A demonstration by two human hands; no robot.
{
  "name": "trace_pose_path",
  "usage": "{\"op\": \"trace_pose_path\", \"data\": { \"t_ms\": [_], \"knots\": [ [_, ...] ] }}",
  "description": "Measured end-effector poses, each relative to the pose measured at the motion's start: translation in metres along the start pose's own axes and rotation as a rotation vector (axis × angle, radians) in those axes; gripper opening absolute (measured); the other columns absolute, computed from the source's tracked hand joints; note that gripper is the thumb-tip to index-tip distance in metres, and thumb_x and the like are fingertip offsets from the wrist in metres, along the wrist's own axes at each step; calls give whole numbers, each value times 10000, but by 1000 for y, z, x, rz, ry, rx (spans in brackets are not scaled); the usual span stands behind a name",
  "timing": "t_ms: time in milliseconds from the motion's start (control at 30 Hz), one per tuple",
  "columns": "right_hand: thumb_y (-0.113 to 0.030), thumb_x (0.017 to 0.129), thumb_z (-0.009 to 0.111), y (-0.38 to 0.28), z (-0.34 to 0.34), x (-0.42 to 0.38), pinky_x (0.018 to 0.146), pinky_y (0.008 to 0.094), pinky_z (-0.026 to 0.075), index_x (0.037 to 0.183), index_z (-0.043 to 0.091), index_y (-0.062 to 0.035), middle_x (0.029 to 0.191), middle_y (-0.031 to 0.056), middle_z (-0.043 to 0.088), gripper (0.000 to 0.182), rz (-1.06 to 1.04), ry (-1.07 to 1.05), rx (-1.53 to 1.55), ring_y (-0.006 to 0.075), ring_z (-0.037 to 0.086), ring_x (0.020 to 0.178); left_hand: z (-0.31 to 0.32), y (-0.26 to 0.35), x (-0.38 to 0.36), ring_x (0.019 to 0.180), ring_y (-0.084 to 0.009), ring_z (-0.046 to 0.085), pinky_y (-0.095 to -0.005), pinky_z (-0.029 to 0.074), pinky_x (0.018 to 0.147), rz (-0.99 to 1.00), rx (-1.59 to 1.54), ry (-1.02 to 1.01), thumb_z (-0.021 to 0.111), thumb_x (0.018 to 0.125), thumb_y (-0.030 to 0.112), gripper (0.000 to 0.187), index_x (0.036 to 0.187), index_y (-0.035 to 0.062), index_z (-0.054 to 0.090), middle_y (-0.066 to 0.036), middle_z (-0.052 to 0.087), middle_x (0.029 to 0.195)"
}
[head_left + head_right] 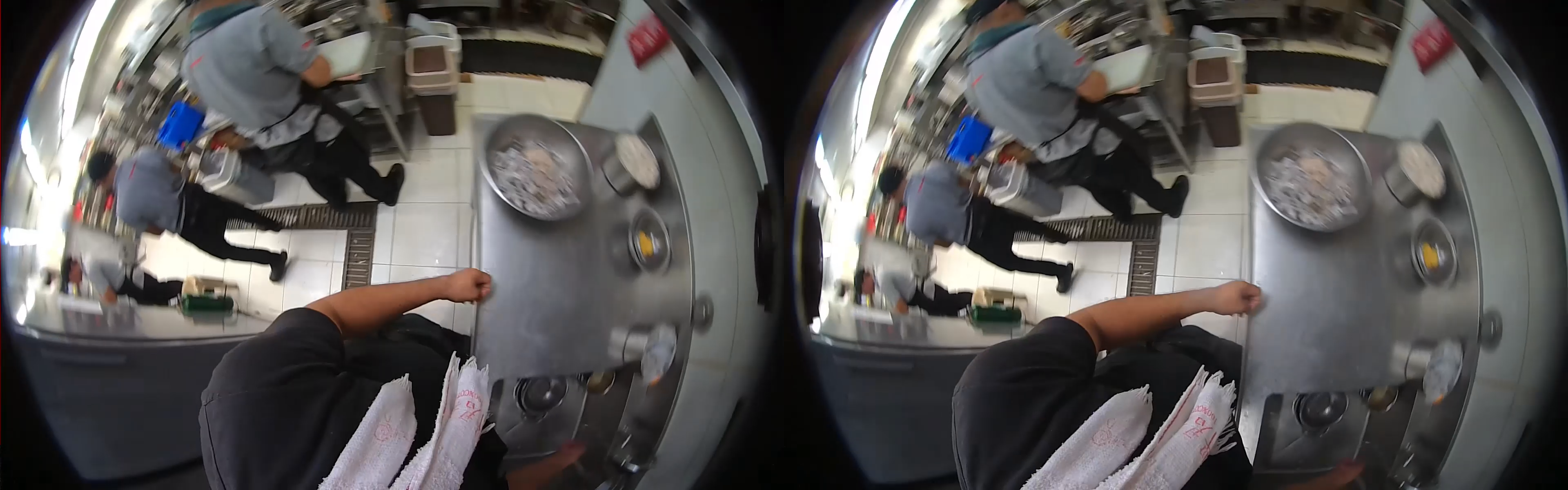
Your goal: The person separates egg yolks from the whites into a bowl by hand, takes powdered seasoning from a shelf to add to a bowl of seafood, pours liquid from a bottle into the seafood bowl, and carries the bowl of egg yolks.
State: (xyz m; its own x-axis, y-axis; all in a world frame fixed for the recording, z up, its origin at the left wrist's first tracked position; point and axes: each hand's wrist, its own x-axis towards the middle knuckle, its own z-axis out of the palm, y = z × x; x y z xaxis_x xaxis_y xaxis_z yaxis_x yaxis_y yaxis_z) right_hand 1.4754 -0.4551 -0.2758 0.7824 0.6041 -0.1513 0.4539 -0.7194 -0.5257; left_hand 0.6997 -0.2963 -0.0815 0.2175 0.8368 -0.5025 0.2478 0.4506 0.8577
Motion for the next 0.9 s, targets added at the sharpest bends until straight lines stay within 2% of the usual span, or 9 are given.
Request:
{"op": "trace_pose_path", "data": {
  "t_ms": [100,300,400,467,533,633,667,733,900],
  "knots": [
    [-86,909,570,-111,42,-126,718,348,497,1035,570,-28,914,82,568,139,159,61,325,211,554,805,-82,-123,-44,832,-424,661,-507,531,782,91,531,376,560,839,206,218,832,20,676,-170,720,896],
    [-50,874,561,-314,85,-308,625,367,410,817,463,-42,727,41,427,114,-167,-52,472,199,415,680,-169,-362,-243,1077,-383,696,-473,546,949,-724,445,468,517,873,226,389,1069,-15,751,-268,699,1150],
    [-98,904,565,-385,109,-376,654,370,408,784,387,-31,721,47,388,225,-827,29,293,208,368,688,-182,-409,-373,1084,-368,697,-467,547,945,-949,96,633,545,874,293,426,1083,-22,742,-262,700,1161],
    [-75,915,598,-451,116,-462,677,343,414,789,434,-29,752,17,369,212,-948,-78,207,178,366,722,-187,-421,-441,1078,-359,700,-465,551,935,-1106,-198,696,559,871,328,446,1068,-28,740,-259,704,1154],
    [-70,927,600,-483,152,-510,717,340,459,935,534,-6,800,49,481,93,-1108,-238,151,188,485,745,-183,-478,-484,1062,-360,705,-460,556,924,-1038,-208,601,565,868,345,452,1050,-29,741,-257,710,1141],
    [-25,914,609,-560,152,-670,826,344,521,1232,569,-6,1030,134,620,320,-787,-796,218,277,630,940,-150,-630,-496,1078,-363,697,-447,555,934,-899,164,750,580,854,317,418,1018,-29,749,-252,712,1132],
    [-10,897,615,-565,176,-682,849,373,520,1296,542,-11,1084,155,606,406,-1016,-757,166,315,622,996,-143,-654,-500,1133,-357,682,-439,548,957,-910,142,765,590,846,292,412,1047,-30,750,-251,704,1164],
    [19,862,627,-557,239,-681,894,433,519,1426,487,-21,1191,198,579,582,-1497,-695,98,392,607,1109,-149,-581,-530,1130,-374,678,-441,541,971,-1060,-120,875,581,849,266,382,1044,-10,759,-250,700,1175],
    [3,777,667,-522,352,-662,1024,511,464,1376,538,-8,1260,269,547,613,-1358,-583,-423,463,559,1165,-142,-551,-530,1072,-360,693,-450,550,950,-1060,-302,937,577,846,274,337,1011,62,779,-179,722,1154]
  ]
}}
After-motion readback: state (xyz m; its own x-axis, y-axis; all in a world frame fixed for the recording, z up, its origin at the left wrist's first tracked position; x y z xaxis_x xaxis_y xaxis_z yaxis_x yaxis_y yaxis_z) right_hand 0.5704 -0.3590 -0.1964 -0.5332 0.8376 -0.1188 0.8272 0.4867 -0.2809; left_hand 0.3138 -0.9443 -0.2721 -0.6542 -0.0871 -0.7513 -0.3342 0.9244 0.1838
